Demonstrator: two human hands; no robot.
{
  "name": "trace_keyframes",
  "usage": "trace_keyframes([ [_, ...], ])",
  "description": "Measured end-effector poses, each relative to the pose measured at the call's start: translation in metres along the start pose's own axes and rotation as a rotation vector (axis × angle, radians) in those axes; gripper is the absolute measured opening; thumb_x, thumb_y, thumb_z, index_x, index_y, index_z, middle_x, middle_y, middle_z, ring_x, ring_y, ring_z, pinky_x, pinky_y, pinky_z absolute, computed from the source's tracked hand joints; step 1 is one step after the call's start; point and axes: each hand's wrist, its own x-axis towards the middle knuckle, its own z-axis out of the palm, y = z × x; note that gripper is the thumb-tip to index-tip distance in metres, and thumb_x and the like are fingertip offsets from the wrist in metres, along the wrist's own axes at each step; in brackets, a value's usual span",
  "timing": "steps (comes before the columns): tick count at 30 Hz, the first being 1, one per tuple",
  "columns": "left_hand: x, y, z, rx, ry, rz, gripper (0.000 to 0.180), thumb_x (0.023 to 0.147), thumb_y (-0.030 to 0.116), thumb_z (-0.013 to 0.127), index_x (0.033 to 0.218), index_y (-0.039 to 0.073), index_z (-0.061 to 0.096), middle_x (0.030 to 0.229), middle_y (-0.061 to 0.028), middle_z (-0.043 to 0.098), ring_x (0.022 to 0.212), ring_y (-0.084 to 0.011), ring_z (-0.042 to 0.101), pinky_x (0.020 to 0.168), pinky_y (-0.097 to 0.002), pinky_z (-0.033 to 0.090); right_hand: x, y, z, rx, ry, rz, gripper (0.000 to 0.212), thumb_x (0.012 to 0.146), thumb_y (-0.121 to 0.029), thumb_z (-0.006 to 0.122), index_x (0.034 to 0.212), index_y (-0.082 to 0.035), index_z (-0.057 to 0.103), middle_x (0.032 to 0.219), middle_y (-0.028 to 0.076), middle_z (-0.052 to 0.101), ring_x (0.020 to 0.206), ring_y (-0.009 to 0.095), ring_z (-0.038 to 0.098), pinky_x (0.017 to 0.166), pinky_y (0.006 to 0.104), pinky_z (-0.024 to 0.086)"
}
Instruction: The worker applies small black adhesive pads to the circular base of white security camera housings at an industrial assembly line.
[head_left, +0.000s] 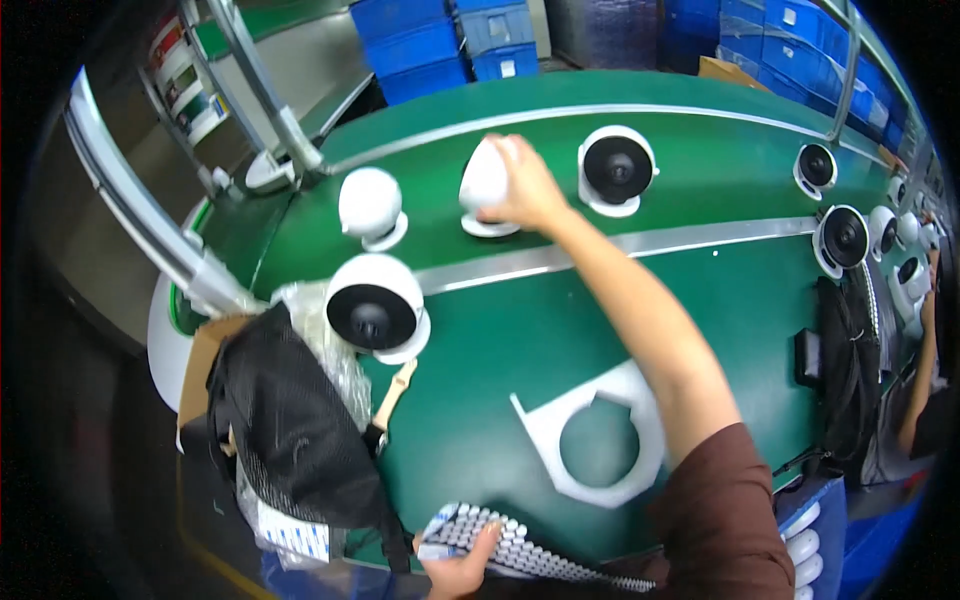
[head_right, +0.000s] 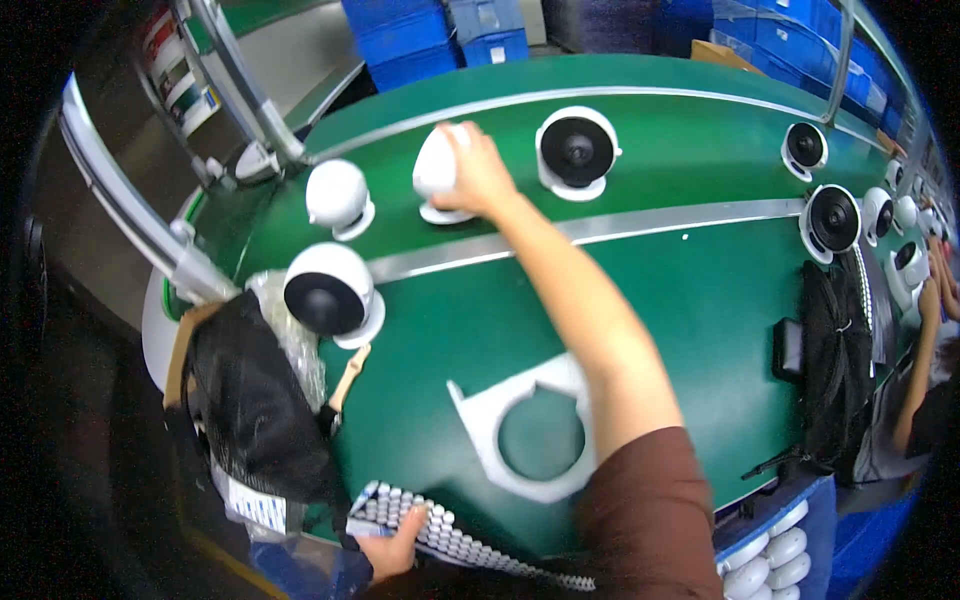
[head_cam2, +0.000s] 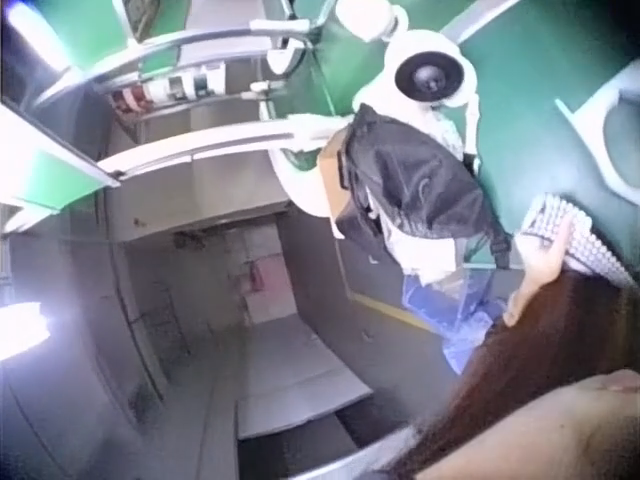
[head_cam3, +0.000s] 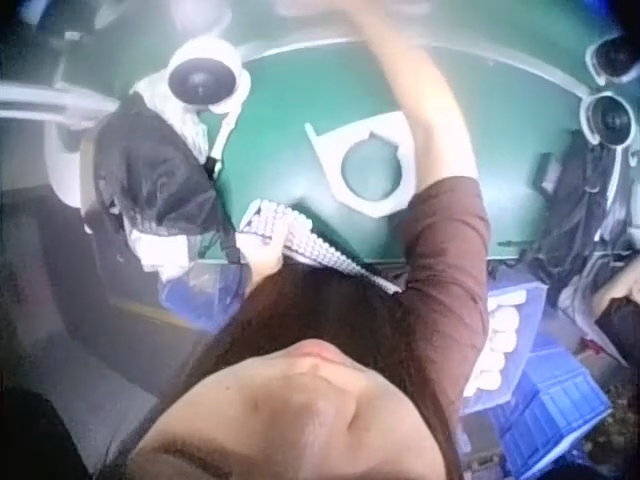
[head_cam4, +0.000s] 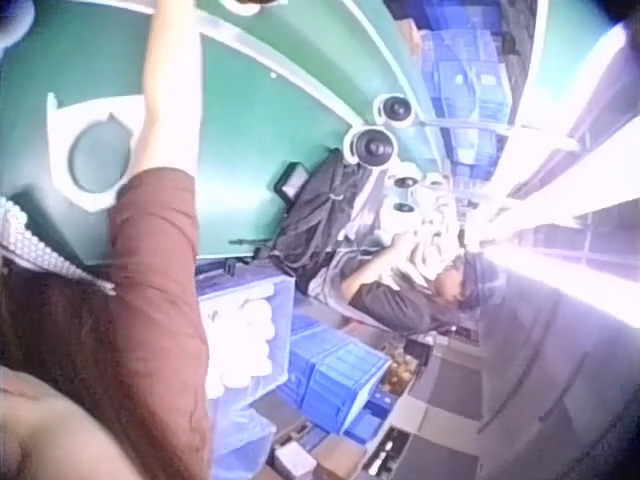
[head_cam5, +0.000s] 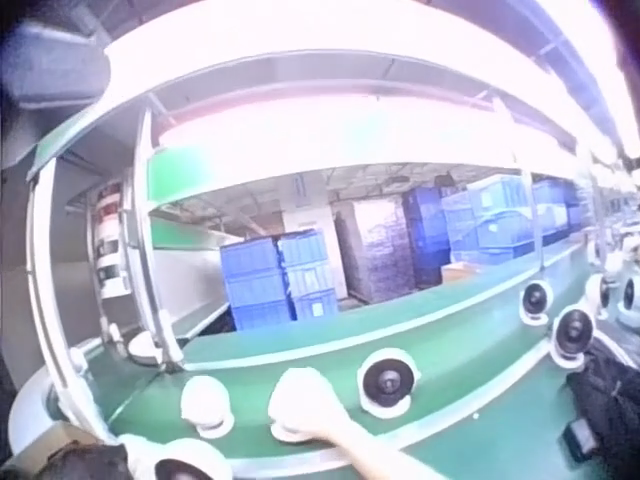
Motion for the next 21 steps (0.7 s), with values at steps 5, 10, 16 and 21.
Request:
trace_keyframes([
  [5, 0.003, 0.004, 0.0, -0.075, -0.033, -0.011, 0.008, 0.068, -0.004, 0.063, 0.075, -0.006, 0.06, 0.071, -0.0079, 0.062, 0.064, -0.0116, 0.059, 0.06, -0.0227, 0.046, -0.036, -0.076, -0.11, 0.646, -0.315, 0.53, 0.068, 0.063, -0.038, 0.066, 0.118, -0.007, 0.04, 0.106, 0.011, 0.052, 0.094, 0.022, 0.052, 0.078, 0.0363, 0.044],
  [10, 0.003, 0.004, 0.003, -0.139, -0.058, 0.07, 0.009, 0.068, -0.004, 0.064, 0.076, -0.004, 0.06, 0.07, -0.0057, 0.062, 0.062, -0.0094, 0.057, 0.058, -0.021, 0.045, -0.105, -0.101, -0.191, 0.957, -0.514, 0.77, 0.042, 0.077, -0.037, 0.046, 0.102, -0.005, 0.053, 0.093, 0.006, 0.058, 0.086, 0.013, 0.057, 0.071, 0.0303, 0.047],
  [16, -0.001, 0.01, 0.008, -0.101, -0.127, 0.179, 0.012, 0.068, -0.003, 0.064, 0.079, -0.004, 0.058, 0.072, -0.0049, 0.06, 0.062, -0.0089, 0.056, 0.057, -0.0206, 0.044, -0.158, -0.144, -0.179, -0.061, -0.581, 0.291, 0.066, 0.063, -0.056, 0.054, 0.092, 0.002, 0.06, 0.096, 0.022, 0.057, 0.089, 0.031, 0.056, 0.077, 0.0346, 0.044],
  [21, 0.003, 0.015, 0.019, -0.174, -0.22, 0.182, 0.013, 0.07, -0.004, 0.061, 0.081, -0.004, 0.054, 0.074, -0.0058, 0.058, 0.066, -0.0112, 0.056, 0.063, -0.0223, 0.045, -0.175, -0.117, -0.156, 0.402, -0.496, 0.472, 0.047, 0.078, -0.048, 0.044, 0.089, -0.006, 0.063, 0.087, 0.015, 0.061, 0.087, 0.026, 0.057, 0.075, 0.0324, 0.043],
])
